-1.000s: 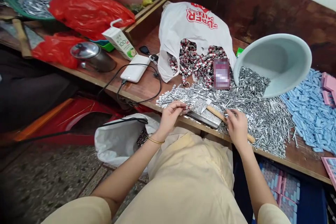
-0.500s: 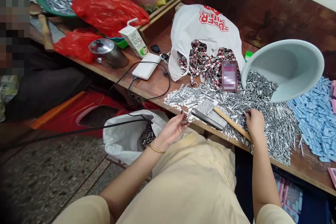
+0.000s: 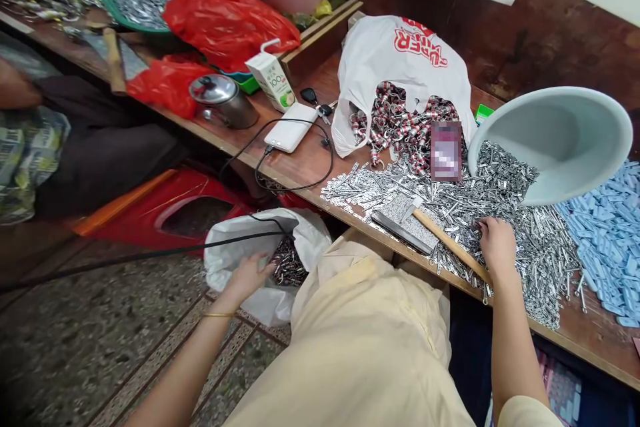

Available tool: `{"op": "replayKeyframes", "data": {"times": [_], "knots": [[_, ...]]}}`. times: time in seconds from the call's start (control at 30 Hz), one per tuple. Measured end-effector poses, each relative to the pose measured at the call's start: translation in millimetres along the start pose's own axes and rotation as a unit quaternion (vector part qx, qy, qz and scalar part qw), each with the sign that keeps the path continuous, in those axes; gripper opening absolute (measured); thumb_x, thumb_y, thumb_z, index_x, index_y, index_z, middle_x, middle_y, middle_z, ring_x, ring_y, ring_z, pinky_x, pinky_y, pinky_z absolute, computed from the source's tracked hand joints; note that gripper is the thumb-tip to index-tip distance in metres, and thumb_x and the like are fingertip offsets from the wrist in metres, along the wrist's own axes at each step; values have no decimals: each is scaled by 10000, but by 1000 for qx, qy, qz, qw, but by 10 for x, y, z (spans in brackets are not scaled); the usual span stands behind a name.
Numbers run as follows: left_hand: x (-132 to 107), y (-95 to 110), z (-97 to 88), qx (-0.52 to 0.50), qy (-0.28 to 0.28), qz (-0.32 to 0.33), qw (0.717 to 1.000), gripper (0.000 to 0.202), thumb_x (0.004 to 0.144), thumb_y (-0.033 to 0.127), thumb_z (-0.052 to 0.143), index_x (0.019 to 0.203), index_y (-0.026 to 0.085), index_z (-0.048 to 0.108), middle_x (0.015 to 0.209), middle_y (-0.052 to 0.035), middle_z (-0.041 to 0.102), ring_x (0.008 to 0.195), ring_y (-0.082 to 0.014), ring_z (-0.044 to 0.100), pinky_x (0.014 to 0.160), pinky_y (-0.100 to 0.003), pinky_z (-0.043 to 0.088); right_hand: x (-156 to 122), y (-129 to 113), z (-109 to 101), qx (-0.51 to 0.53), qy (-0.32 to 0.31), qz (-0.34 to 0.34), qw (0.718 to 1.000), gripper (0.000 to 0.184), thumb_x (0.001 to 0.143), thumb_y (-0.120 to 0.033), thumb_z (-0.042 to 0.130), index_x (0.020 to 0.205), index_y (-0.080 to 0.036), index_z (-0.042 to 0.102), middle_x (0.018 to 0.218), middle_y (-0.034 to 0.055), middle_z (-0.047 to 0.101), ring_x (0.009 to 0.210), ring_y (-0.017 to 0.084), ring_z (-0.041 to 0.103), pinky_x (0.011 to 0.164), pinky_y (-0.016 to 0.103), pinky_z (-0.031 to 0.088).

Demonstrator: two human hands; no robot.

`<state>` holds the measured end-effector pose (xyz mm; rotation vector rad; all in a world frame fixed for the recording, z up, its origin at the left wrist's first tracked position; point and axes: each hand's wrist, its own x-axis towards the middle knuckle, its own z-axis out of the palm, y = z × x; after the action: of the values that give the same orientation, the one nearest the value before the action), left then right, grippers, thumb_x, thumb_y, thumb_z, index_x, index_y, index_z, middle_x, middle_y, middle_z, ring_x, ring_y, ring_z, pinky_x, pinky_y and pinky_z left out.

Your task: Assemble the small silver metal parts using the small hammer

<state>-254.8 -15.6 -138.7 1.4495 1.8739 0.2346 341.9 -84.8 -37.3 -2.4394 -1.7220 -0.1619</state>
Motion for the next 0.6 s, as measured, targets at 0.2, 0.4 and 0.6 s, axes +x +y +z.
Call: {"op": "replayKeyframes", "data": {"times": [0.2, 0.4, 0.6], "knots": [[-395, 1188, 36, -138, -374, 189, 897, 294, 858, 469, 634, 992, 229, 738, 1010, -66, 789, 995, -247, 735, 911, -368, 592, -104, 75, -30, 0, -3, 28, 1000, 373, 961, -316, 396, 959, -163, 737, 904, 146, 693, 806, 268, 527, 718, 366, 384], [-432, 2648, 337, -222, -129, 392, 883, 168, 927, 237, 559, 957, 197, 719, 1016, -97, 731, 979, -228, 697, 866, -384, 593, -17, -96, 40, 23, 9, 1, 1000, 363, 969, -319, 412, 943, -179, 746, 917, 136, 692, 854, 272, 525, 782, 380, 390], [-209, 3183, 535, -230, -36, 425, 875, 269, 933, 154, 511, 1053, 259, 728, 1185, -94, 707, 1148, -233, 654, 1050, -446, 534, -87, -17, 35, 83, 23, -1, 996, 378, 983, -347, 403, 918, -192, 742, 897, 118, 690, 862, 263, 538, 795, 371, 395]]}}
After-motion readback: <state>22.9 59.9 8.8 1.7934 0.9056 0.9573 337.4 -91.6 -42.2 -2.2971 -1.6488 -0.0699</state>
